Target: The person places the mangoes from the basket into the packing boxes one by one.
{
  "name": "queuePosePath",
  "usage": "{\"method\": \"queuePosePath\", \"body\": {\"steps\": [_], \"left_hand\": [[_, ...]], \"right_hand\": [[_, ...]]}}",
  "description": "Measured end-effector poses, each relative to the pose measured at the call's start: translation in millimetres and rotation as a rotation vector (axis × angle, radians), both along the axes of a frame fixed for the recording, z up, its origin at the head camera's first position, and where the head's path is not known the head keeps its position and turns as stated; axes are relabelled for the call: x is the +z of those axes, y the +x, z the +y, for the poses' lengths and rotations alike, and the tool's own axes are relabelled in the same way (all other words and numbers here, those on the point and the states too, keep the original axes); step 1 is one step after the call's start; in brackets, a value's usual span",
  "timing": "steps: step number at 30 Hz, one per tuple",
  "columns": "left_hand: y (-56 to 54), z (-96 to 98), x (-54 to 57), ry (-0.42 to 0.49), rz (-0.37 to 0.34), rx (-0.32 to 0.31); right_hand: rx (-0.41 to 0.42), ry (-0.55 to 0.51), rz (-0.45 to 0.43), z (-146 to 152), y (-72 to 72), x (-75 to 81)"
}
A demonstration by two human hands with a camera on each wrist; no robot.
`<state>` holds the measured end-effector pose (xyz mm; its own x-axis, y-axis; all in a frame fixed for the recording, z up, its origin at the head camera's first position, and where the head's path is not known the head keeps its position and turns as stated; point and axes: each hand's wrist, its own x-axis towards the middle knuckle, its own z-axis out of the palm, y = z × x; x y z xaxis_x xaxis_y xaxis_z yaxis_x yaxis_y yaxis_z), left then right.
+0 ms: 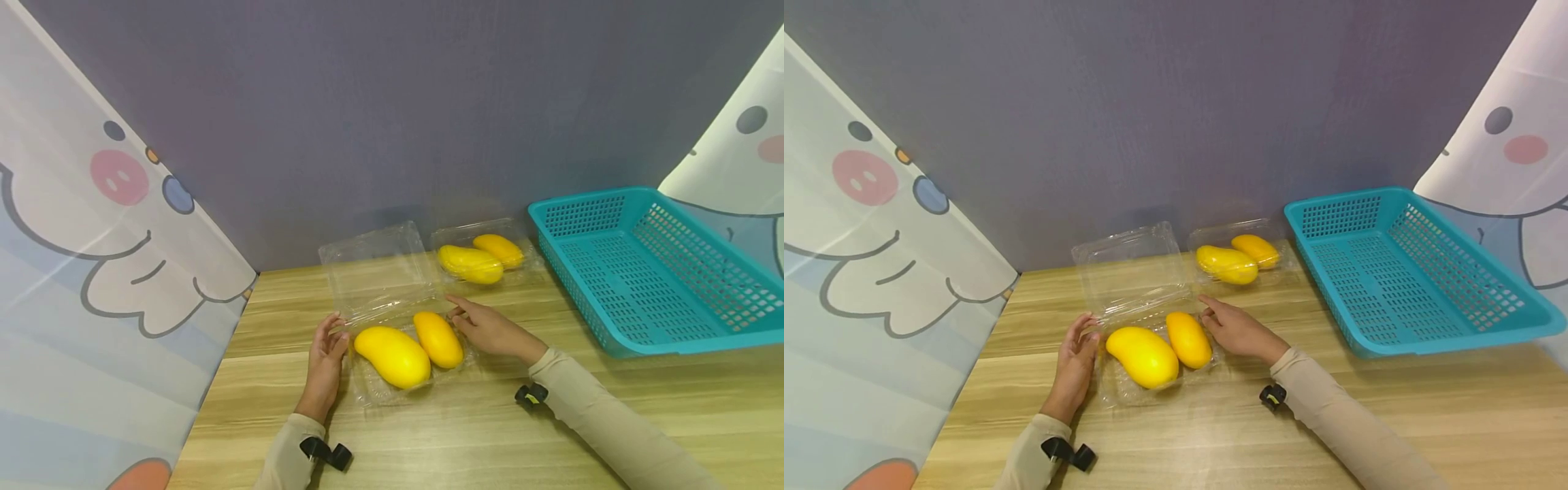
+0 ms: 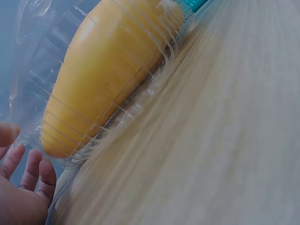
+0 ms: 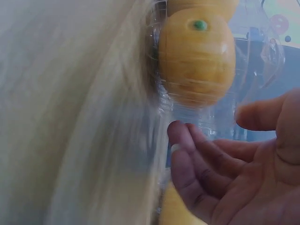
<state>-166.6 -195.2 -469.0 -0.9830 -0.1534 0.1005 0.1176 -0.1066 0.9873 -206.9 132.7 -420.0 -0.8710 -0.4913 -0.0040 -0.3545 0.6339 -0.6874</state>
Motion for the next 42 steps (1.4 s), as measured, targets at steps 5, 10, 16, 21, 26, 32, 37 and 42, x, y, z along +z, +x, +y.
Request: {"method": "queuePosePath", "body": {"steps": [5,10,16,21,26,32,37,42], "left_hand": [[-1.4,1.1,1.1,0.020,-0.013,0.019],[-3.8,0.7,1.9,0.035,0.001,0.056],[-8.5,-2.6,4.0,0.022,0.029,0.057],[-13.7,-4.3,7.4,-0.010,0.024,0.094],[-13.3,-4.3,17.9,-0.084,0.012,0.156],[-7.2,-3.7,33.7,-0.116,0.088,0.164],[-1.5,-5.4,49.2,-0.176,0.226,0.163],[3.4,-6.0,61.7,-0.245,0.415,0.125]], "right_hand": [[0.004,0.081,-0.020,10,3.2,10.7],[0.104,0.122,-0.059,17,6.2,19.3],[0.134,0.099,-0.098,15,4.5,18.2],[0.143,0.077,-0.105,14,5.2,18.1],[0.144,0.069,-0.091,13,7.8,17.7],[0.120,0.074,-0.094,13,8.6,16.7],[0.093,0.063,-0.113,12,8.8,16.4],[0.080,0.062,-0.108,12,9.7,16.8]]}}
